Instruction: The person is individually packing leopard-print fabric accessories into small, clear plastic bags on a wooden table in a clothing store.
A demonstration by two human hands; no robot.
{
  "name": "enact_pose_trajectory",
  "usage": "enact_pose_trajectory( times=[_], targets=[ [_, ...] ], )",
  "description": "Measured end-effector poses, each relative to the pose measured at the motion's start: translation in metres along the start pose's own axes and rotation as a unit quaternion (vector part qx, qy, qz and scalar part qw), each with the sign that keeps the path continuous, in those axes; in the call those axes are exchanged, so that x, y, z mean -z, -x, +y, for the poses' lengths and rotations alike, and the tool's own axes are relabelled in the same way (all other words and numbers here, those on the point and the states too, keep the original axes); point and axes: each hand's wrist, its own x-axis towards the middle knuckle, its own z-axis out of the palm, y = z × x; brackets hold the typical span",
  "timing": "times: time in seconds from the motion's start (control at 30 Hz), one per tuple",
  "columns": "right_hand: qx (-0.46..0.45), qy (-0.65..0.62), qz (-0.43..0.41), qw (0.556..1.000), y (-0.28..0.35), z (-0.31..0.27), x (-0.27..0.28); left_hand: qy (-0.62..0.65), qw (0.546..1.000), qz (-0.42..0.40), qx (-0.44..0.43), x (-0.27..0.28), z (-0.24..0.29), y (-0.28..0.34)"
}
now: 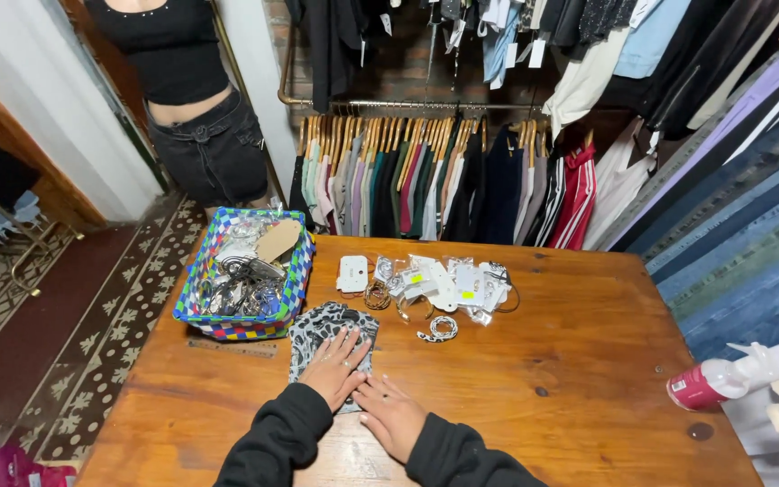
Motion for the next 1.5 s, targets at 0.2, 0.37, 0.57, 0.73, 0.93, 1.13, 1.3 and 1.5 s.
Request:
enact_pose_trajectory(
  times=[0.2, 0.37, 0.57, 0.73, 0.93, 1.13, 1.3, 1.5],
  targets=[
    [-0.133, 0.13, 0.091, 0.978, 0.089, 0.045, 0.061, -0.087, 0.989, -0.098, 0.061, 0.003, 0.021, -0.009],
    [-0.307, 0.219, 0.003, 0.926, 0.152, 0.071, 0.097, 0.025, 0.997, 0.076, 0.0, -0.001, 0.132, -0.025],
    [-0.388, 0.207, -0.12, 0.89, 0.15, 0.039, 0.112, -0.081, 0.987, 0.129, -0.039, -0.057, 0.185, -0.027],
    [-0.374, 0.223, -0.132, 0.891, 0.146, 0.031, 0.113, -0.208, 0.931, 0.296, -0.044, -0.066, 0.186, -0.025],
    [-0.332, -0.078, 0.235, 0.91, 0.161, 0.062, 0.104, 0.37, 0.926, 0.073, 0.006, -0.016, 0.187, -0.038],
    [-0.292, -0.697, 0.465, 0.461, 0.152, 0.05, 0.131, 0.963, 0.15, 0.119, 0.187, 0.056, 0.211, -0.024],
    [0.107, -0.796, 0.213, 0.557, 0.156, 0.054, 0.118, 0.972, 0.12, 0.077, 0.188, 0.038, 0.22, -0.021],
    [-0.261, 0.057, 0.27, 0.925, 0.157, 0.047, 0.108, 0.176, 0.967, 0.167, 0.08, 0.022, 0.216, -0.02]
  ],
)
